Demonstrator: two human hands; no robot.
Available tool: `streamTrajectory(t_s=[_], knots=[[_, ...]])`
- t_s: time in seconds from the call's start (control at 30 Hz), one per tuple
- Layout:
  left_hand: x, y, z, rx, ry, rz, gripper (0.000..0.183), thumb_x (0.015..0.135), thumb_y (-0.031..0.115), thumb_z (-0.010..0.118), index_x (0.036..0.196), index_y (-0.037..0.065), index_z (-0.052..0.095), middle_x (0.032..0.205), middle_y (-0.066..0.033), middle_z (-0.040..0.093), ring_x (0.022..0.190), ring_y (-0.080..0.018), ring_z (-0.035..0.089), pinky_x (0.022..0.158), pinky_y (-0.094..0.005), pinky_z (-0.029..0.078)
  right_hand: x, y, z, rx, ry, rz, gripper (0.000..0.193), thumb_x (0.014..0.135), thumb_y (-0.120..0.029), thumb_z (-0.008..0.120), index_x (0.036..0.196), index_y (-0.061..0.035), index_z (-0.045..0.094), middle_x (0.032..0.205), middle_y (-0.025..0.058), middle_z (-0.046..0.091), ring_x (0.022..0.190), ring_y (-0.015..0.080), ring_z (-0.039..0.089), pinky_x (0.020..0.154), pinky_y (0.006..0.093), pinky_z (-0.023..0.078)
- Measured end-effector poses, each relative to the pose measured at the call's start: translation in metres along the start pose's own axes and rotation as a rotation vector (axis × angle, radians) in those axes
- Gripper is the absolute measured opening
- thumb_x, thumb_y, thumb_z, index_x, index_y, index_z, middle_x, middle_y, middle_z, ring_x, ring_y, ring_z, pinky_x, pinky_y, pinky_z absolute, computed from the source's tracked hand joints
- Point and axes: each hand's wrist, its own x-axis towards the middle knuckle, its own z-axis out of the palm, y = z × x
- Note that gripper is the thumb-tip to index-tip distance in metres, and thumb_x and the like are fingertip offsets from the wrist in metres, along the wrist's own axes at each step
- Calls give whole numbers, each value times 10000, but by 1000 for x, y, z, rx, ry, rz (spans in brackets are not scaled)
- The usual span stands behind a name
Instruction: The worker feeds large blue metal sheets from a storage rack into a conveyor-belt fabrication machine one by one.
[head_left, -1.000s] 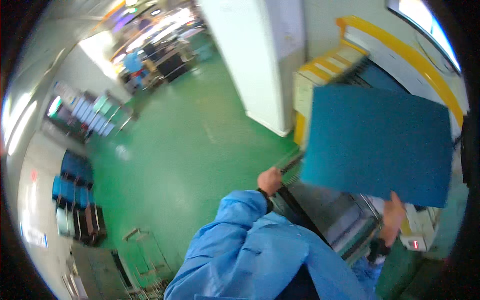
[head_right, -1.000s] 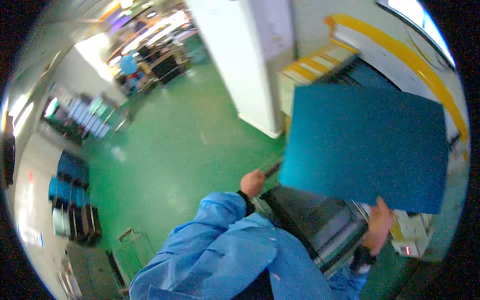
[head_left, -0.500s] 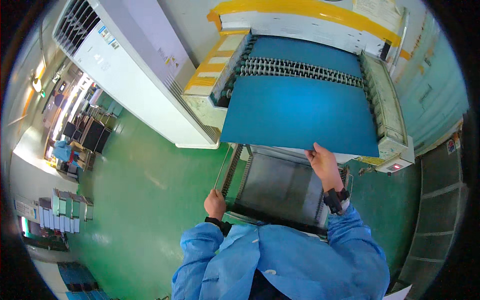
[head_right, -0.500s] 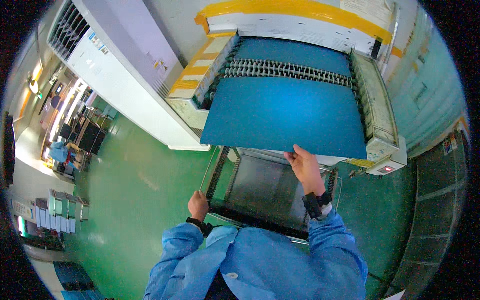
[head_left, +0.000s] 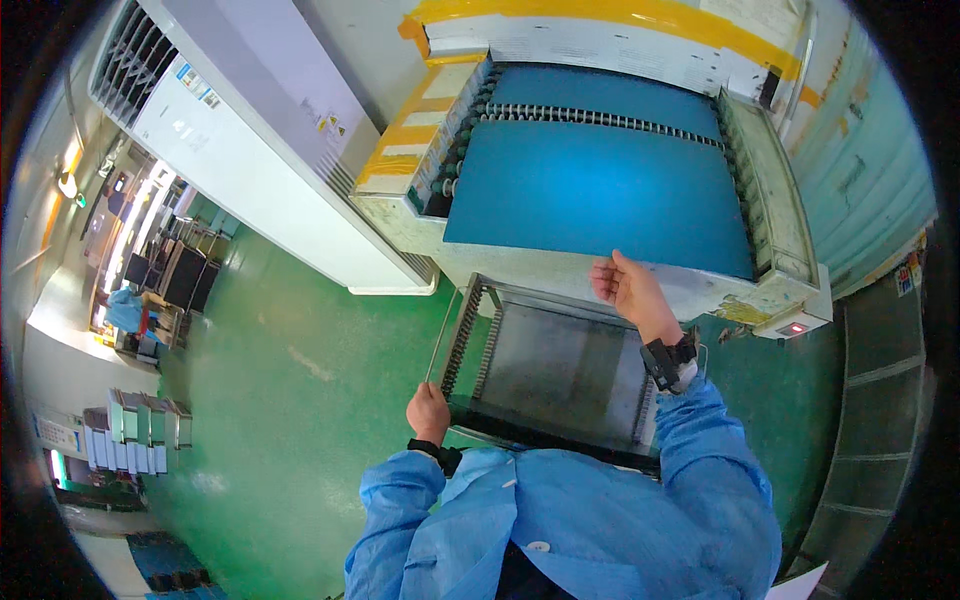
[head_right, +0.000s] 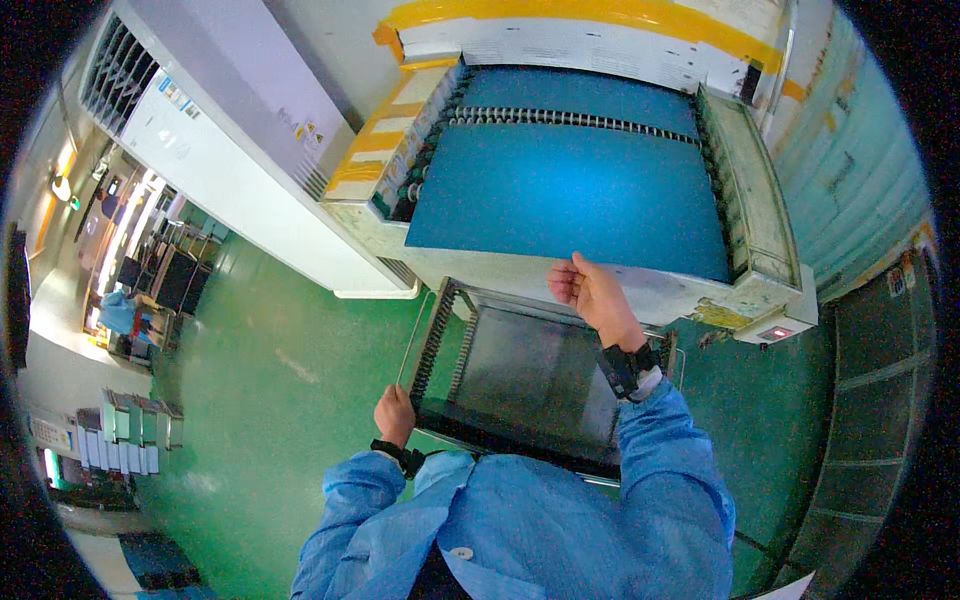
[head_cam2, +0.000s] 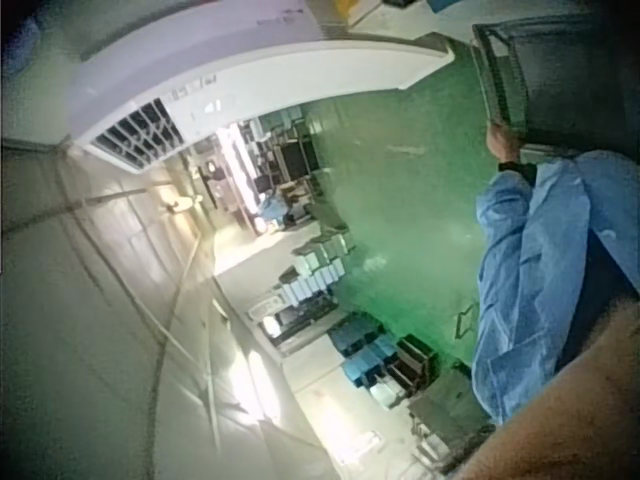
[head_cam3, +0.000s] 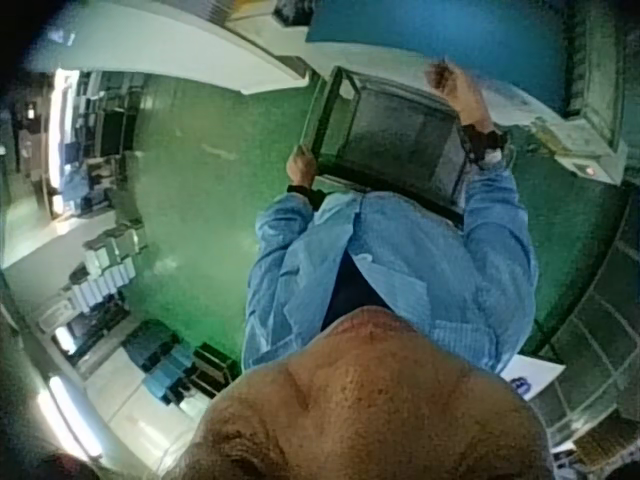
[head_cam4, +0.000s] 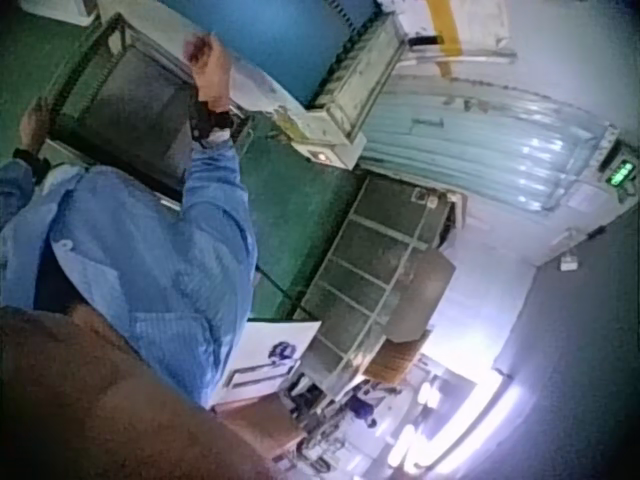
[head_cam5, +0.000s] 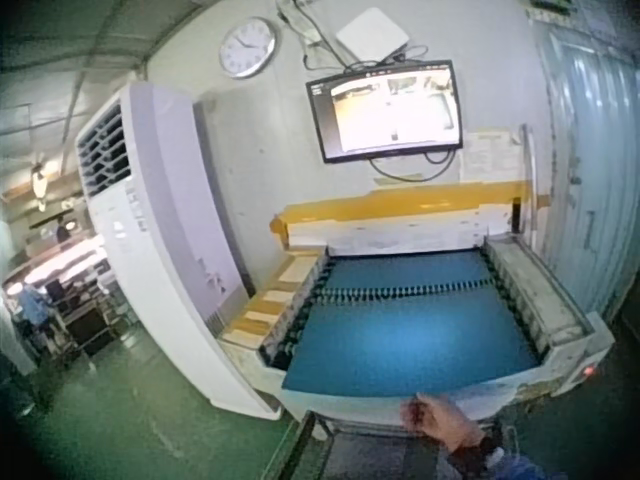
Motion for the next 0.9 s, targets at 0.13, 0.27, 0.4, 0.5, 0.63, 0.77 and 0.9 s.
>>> streamTrajectory(t_s=[0.13,0.27,0.4,0.5,0.63,0.77,0.9], knots=[[1,1,1,-11,10,1,328,975,310,438,823,59,585,745,-225,646,702,-454,620,627,-563,476,5,-10,10,4,-93,-10,425,1008,-373,508,1165,5,622,993,112,686,836,189,656,707,313,527],[0,0,1,-25,9,8,309,971,298,450,832,59,587,746,-220,647,705,-449,622,627,-560,479,1,-20,30,-186,-93,-93,401,1010,-359,507,1186,-19,627,961,96,701,866,166,653,729,295,520],[0,-2,4,-4,22,18,306,970,294,454,830,57,588,752,-220,648,707,-447,623,624,-559,479,12,-36,38,-809,109,-426,312,979,-306,558,1160,-72,658,919,92,722,882,213,658,753,331,513],[0,0,2,-5,29,8,313,970,294,454,819,55,589,748,-221,646,704,-448,622,621,-560,477,23,-43,31,-1484,269,-871,282,910,-265,631,1149,-122,676,1083,103,703,1023,303,627,861,422,487],[1,1,3,7,30,11,321,969,293,454,805,53,591,731,-223,641,694,-449,619,615,-559,476,30,-35,22,-1753,334,-1020,380,852,-262,676,1212,-145,653,1324,107,583,1231,360,500,1012,501,384],[-1,0,4,-5,59,30,318,967,287,457,792,51,582,712,-224,632,679,-448,613,600,-556,474,28,-30,23,-1796,323,-980,439,846,-276,683,1264,-152,628,1409,115,517,1301,354,449,1061,503,342],[-1,0,4,-3,58,25,312,962,282,465,779,54,574,707,-223,627,673,-449,609,594,-556,471,24,-33,28,-1819,321,-949,455,847,-291,680,1277,-153,622,1413,119,514,1308,355,445,1069,502,337]])
